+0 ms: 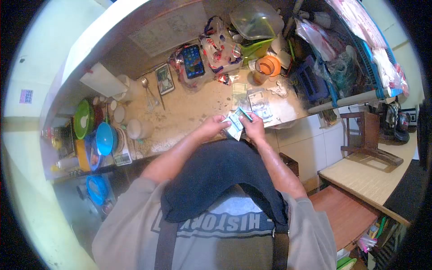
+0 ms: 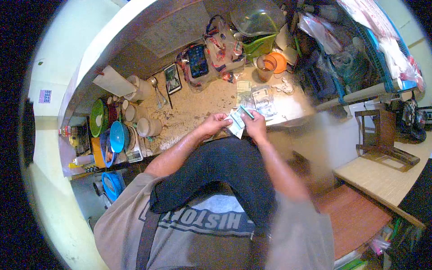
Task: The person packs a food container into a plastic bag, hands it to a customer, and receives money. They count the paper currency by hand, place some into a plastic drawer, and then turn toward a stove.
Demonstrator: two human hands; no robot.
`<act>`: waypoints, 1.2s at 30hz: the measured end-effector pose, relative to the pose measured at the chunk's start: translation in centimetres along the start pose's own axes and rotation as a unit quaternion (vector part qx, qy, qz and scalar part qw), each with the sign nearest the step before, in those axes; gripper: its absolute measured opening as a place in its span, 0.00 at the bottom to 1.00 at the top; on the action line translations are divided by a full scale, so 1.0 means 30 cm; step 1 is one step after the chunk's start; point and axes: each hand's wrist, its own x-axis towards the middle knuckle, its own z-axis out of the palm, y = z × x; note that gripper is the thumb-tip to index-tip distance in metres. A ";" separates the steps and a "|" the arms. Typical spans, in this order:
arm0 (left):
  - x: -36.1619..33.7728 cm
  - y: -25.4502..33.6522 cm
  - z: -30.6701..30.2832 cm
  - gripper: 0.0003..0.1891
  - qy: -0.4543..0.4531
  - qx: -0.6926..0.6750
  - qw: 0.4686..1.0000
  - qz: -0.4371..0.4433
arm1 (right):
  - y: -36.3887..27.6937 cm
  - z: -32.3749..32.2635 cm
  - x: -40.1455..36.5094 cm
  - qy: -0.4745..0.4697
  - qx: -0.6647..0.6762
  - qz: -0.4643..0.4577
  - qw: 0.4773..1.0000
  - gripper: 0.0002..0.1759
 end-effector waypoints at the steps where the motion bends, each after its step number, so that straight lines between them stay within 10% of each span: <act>1: 0.007 -0.010 -0.005 0.09 -0.001 -0.001 1.000 0.008 | 0.005 -0.003 0.010 -0.007 0.011 0.008 1.000 0.12; 12: 0.017 -0.035 -0.024 0.08 -0.020 -0.035 0.999 0.015 | 0.025 -0.055 0.063 0.016 0.008 0.035 0.999 0.15; 15: 0.035 -0.045 -0.057 0.09 0.012 -0.063 0.998 0.022 | -0.046 -0.127 0.074 0.176 -0.256 -0.110 0.944 0.24; 21: 0.079 -0.075 -0.172 0.22 0.089 -0.130 0.985 0.067 | -0.102 -0.132 0.146 0.159 -0.498 -0.055 0.851 0.50; 28: 0.089 -0.044 -0.256 0.26 0.190 0.159 0.965 0.086 | -0.068 -0.173 0.209 0.146 -0.514 -0.031 0.845 0.37; 30: 0.090 -0.043 -0.257 0.27 0.206 0.176 0.958 0.095 | -0.044 -0.221 0.239 0.123 -0.325 -0.051 0.936 0.31; 36: 0.094 -0.033 -0.250 0.31 0.314 0.396 0.852 0.134 | -0.037 -0.311 0.219 0.069 0.008 0.031 0.997 0.19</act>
